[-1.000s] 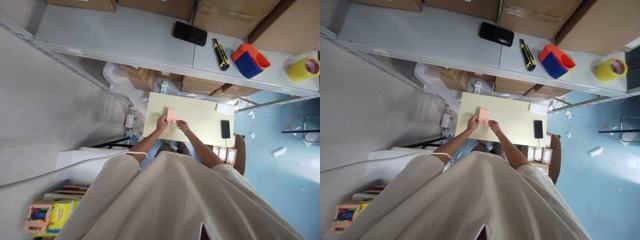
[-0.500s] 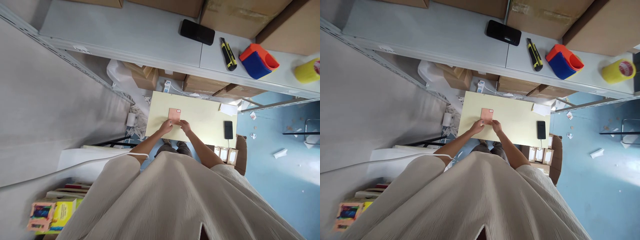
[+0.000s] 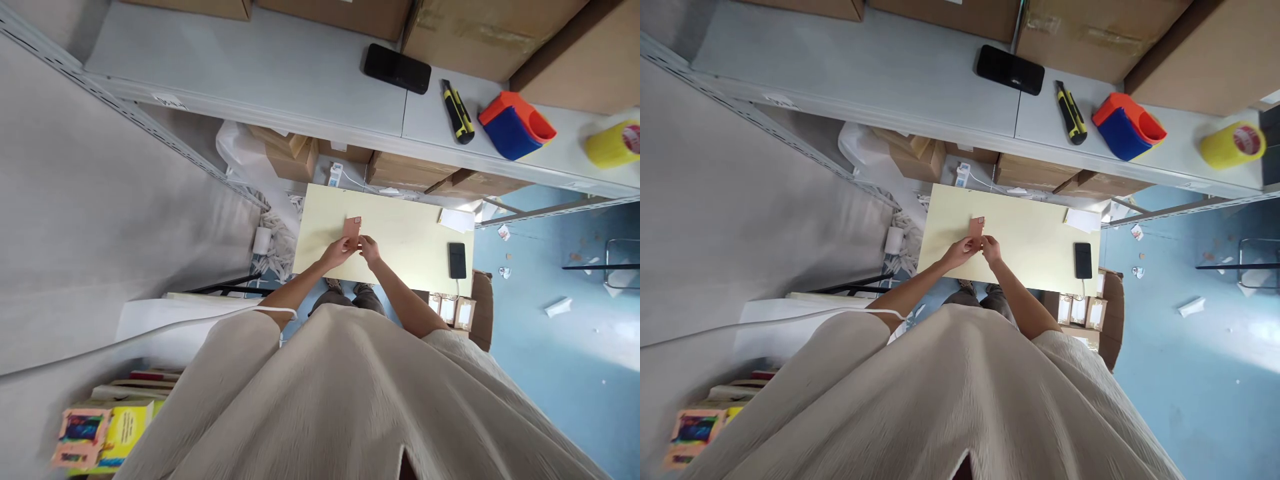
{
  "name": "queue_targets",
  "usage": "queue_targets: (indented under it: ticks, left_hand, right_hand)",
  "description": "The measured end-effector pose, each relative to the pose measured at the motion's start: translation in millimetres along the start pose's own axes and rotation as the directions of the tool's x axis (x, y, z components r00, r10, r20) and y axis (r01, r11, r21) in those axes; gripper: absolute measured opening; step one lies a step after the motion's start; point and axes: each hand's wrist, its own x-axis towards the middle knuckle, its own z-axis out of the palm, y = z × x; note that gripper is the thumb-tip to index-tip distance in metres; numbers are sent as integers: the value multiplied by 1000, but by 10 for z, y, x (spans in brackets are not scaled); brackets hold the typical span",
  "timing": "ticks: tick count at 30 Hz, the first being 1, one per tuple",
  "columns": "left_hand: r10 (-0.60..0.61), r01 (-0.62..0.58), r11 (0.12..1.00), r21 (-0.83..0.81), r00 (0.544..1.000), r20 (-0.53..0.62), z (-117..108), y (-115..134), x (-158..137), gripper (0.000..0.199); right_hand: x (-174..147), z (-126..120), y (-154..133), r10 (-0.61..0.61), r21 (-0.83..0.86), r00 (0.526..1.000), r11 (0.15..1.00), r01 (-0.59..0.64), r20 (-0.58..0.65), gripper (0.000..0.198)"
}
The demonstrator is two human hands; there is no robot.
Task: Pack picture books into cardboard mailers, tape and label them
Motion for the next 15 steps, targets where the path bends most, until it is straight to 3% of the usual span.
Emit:
queue_targets:
  ticks: [6,11,15]
  left_hand:
    - [-65,89,992,92,970,-232,-88,0,23,37]
    - [-169,210,969,133,950,-263,-248,-145,-39,43]
    - [-160,211,955,207,958,-238,-297,-232,-82,49]
  right_hand:
    - [-70,195,-136,-50,32,987,998,46,152,42]
    - [-48,217,-15,-10,-143,994,989,25,105,39]
    - [0,148,119,-14,-245,998,969,30,68,39]
